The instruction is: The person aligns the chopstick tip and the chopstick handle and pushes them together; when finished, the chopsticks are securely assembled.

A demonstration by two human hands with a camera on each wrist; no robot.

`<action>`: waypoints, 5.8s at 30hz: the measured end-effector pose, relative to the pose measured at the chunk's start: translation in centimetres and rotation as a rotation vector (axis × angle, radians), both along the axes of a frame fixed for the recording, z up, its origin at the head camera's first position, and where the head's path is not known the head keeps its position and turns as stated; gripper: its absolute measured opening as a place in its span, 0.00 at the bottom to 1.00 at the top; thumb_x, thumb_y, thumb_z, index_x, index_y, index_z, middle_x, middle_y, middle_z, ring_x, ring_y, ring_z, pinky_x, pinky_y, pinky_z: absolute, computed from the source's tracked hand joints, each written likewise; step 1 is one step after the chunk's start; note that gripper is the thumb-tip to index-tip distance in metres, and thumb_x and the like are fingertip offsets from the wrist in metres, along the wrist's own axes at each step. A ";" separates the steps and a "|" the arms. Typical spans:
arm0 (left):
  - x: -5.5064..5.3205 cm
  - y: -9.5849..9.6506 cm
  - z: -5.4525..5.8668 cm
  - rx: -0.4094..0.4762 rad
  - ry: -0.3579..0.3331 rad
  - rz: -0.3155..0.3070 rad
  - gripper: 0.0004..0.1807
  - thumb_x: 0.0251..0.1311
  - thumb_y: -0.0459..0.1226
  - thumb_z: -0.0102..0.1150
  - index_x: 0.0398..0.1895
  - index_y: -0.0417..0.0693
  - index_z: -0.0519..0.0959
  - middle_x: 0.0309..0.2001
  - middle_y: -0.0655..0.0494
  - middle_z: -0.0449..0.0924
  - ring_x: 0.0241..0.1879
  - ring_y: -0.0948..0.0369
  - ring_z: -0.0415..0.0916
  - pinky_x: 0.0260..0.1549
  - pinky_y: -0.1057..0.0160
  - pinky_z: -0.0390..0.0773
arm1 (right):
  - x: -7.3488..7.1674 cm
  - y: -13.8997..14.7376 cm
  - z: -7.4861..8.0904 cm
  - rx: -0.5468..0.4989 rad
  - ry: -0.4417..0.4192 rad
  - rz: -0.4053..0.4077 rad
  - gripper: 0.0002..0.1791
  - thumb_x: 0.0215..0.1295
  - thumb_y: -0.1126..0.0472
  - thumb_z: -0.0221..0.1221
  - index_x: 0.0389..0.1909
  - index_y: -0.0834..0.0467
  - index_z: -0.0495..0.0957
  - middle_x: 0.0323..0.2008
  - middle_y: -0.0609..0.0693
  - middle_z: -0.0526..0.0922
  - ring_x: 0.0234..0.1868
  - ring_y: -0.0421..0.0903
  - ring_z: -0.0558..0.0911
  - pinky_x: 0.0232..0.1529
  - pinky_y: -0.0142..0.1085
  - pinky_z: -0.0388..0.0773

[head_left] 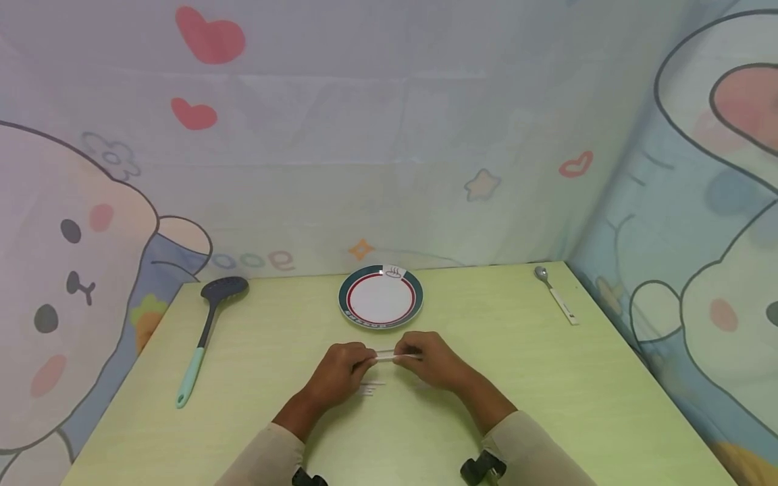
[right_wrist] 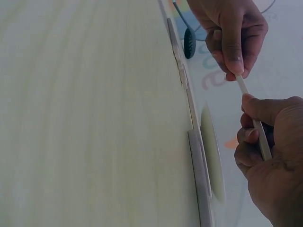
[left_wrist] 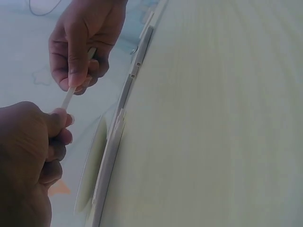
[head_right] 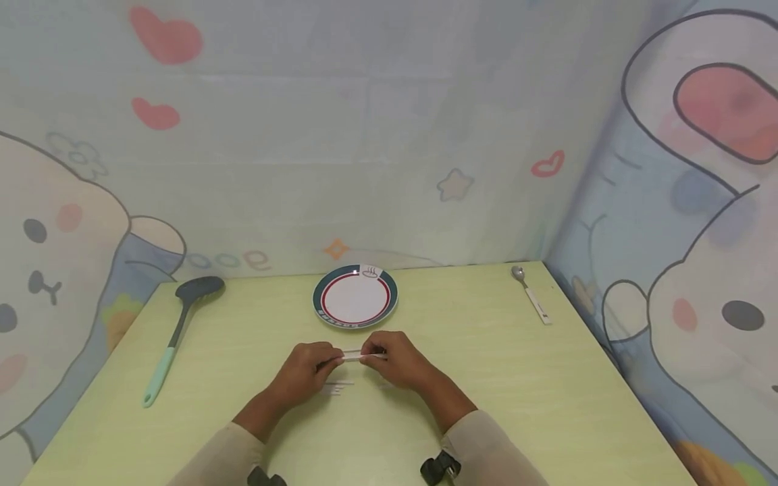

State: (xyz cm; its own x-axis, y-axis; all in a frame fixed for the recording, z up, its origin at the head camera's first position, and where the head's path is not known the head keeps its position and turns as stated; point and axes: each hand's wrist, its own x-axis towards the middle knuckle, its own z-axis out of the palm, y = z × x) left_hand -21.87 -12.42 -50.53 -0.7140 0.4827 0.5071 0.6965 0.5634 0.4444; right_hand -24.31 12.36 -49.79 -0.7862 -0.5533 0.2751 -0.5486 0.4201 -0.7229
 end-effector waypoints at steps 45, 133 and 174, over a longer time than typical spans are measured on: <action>-1.0 -1.9 -1.1 -0.191 -0.089 0.299 0.09 0.58 0.35 0.82 0.24 0.52 0.90 0.39 0.58 0.80 0.44 0.57 0.73 0.43 0.52 0.69 | -0.9 2.3 -0.9 0.295 0.188 -0.213 0.10 0.58 0.73 0.73 0.26 0.55 0.89 0.28 0.44 0.83 0.36 0.41 0.79 0.41 0.37 0.79; -0.2 -1.1 -0.2 -0.067 -0.163 -0.063 0.08 0.79 0.33 0.62 0.50 0.42 0.88 0.36 0.61 0.79 0.36 0.70 0.71 0.41 0.66 0.78 | 0.7 0.9 0.2 0.129 0.061 -0.010 0.02 0.74 0.62 0.70 0.42 0.56 0.90 0.37 0.44 0.92 0.36 0.32 0.79 0.42 0.31 0.80; 0.2 -2.1 -0.3 -0.090 -0.142 0.057 0.07 0.70 0.32 0.71 0.47 0.44 0.92 0.35 0.58 0.87 0.34 0.71 0.76 0.38 0.65 0.79 | -0.1 3.3 -0.1 0.150 0.045 -0.075 0.05 0.68 0.66 0.74 0.40 0.55 0.89 0.35 0.44 0.88 0.36 0.32 0.78 0.40 0.30 0.79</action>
